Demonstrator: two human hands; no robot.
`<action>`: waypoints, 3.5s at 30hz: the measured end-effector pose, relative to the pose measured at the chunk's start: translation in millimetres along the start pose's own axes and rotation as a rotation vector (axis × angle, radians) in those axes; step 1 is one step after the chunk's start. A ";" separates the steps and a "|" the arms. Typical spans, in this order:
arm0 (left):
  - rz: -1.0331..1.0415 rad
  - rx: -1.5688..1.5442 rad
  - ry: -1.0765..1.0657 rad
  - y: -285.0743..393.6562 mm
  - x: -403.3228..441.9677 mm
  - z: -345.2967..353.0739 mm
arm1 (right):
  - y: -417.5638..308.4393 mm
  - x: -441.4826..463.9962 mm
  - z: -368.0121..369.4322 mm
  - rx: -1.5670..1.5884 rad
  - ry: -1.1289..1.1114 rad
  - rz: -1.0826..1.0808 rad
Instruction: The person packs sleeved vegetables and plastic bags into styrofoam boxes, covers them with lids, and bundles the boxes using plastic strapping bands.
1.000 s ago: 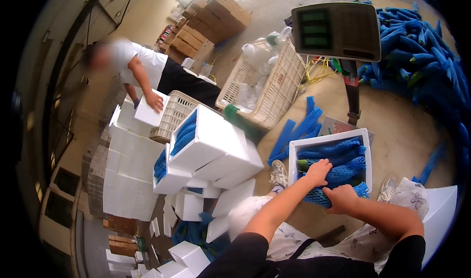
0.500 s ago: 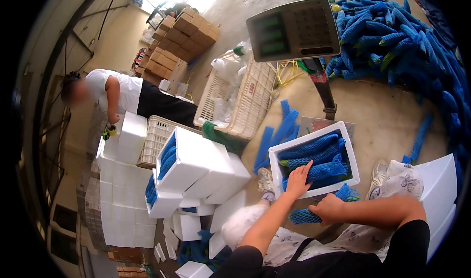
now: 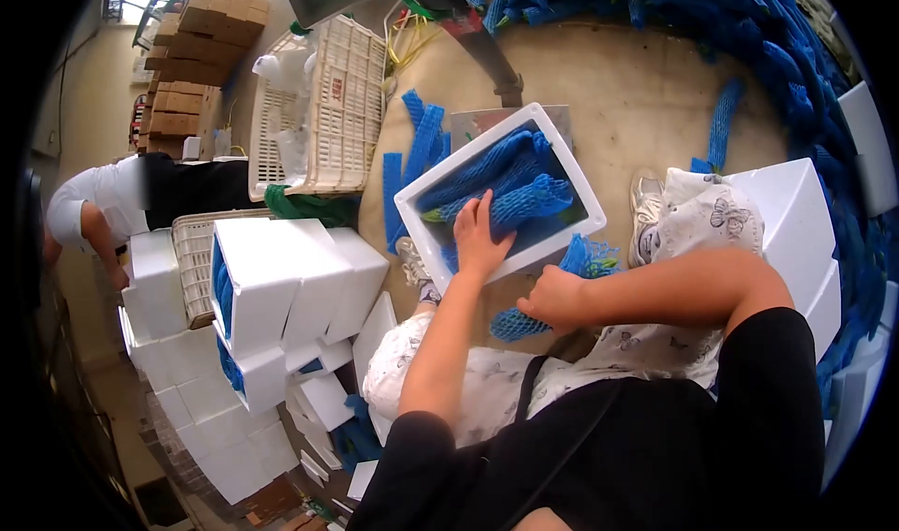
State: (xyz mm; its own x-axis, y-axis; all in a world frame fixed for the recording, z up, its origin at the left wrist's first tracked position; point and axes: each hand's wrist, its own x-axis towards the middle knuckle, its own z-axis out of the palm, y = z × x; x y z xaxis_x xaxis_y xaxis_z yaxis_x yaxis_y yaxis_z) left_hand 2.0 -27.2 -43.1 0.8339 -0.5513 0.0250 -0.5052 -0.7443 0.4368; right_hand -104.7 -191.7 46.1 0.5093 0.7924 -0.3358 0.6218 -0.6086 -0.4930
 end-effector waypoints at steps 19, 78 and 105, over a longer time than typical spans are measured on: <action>0.277 0.265 0.058 13.9 31.9 27.6 | -3.9 -3.1 8.1 0.033 -0.031 -0.013; 0.006 0.374 -0.225 43.5 33.7 22.6 | 692.5 -309.3 -95.8 -0.118 1.230 1.745; -0.015 0.364 -0.209 45.8 35.2 26.6 | 727.8 -219.3 -144.9 -0.245 1.088 1.461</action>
State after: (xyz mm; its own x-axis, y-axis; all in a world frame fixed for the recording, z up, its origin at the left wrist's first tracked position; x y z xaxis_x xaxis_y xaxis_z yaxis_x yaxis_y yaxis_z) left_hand 2.3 -90.7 -46.2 0.7976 -0.5763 -0.1782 -0.5702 -0.8167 0.0890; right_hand 322.4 -814.5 -122.7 0.7108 -0.6275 0.3177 -0.6078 -0.7753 -0.1715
